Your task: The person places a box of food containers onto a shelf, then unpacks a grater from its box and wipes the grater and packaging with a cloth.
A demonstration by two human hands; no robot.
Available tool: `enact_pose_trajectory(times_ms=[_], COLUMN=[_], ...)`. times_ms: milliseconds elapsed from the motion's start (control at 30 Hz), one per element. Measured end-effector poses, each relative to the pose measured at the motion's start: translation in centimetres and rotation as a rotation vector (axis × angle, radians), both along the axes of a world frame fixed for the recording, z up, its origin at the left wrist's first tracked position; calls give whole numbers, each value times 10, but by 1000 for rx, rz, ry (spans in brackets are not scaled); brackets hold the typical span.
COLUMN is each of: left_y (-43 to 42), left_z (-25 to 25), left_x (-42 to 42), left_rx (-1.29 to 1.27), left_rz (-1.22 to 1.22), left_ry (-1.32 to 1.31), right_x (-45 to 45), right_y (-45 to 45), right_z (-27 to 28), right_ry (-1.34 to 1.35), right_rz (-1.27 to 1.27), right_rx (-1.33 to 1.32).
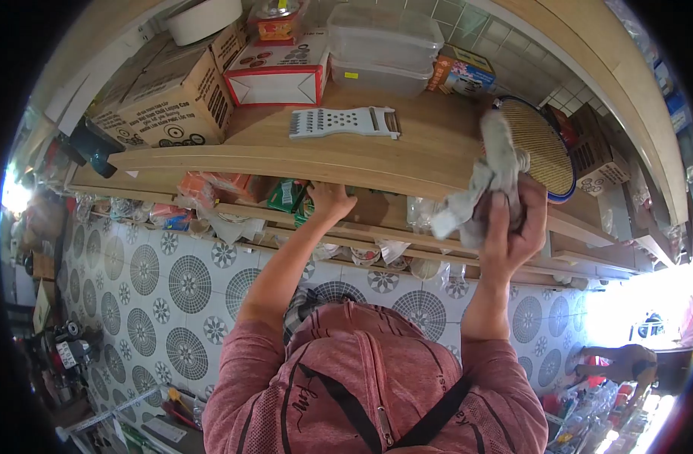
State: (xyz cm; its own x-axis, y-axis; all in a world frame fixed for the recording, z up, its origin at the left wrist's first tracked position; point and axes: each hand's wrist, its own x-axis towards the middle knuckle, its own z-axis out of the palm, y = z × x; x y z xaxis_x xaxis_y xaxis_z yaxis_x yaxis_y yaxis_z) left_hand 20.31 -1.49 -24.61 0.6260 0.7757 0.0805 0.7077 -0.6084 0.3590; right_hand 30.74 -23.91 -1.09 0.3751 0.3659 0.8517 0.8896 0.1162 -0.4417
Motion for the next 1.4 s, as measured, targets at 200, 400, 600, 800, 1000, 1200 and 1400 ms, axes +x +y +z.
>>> enact_pose_trajectory(times_ms=[200,400,600,800,1000,1200,1400], left_y=[-27,-68,-83,-55,95,105,115], left_z=[11,2,-32,15,-73,-62,-75], left_x=[15,24,36,3,-56,-67,-57], left_rx=[-13,32,71,164,89,-113,-198], left_rz=[-31,-79,-108,-124,206,244,201], left_ry=[66,-19,-112,-378,-349,60,37], right_x=[43,24,28,42,36,24,29], right_y=[41,73,143,151,150,142,110], right_z=[25,34,8,-12,-1,17,20], right_ry=[-294,-367,-371,-371,-266,92,607], right_rz=[-315,-144,308,291,271,319,518], right_rx=[-190,-397,-742,-909,-1033,-1005,-511])
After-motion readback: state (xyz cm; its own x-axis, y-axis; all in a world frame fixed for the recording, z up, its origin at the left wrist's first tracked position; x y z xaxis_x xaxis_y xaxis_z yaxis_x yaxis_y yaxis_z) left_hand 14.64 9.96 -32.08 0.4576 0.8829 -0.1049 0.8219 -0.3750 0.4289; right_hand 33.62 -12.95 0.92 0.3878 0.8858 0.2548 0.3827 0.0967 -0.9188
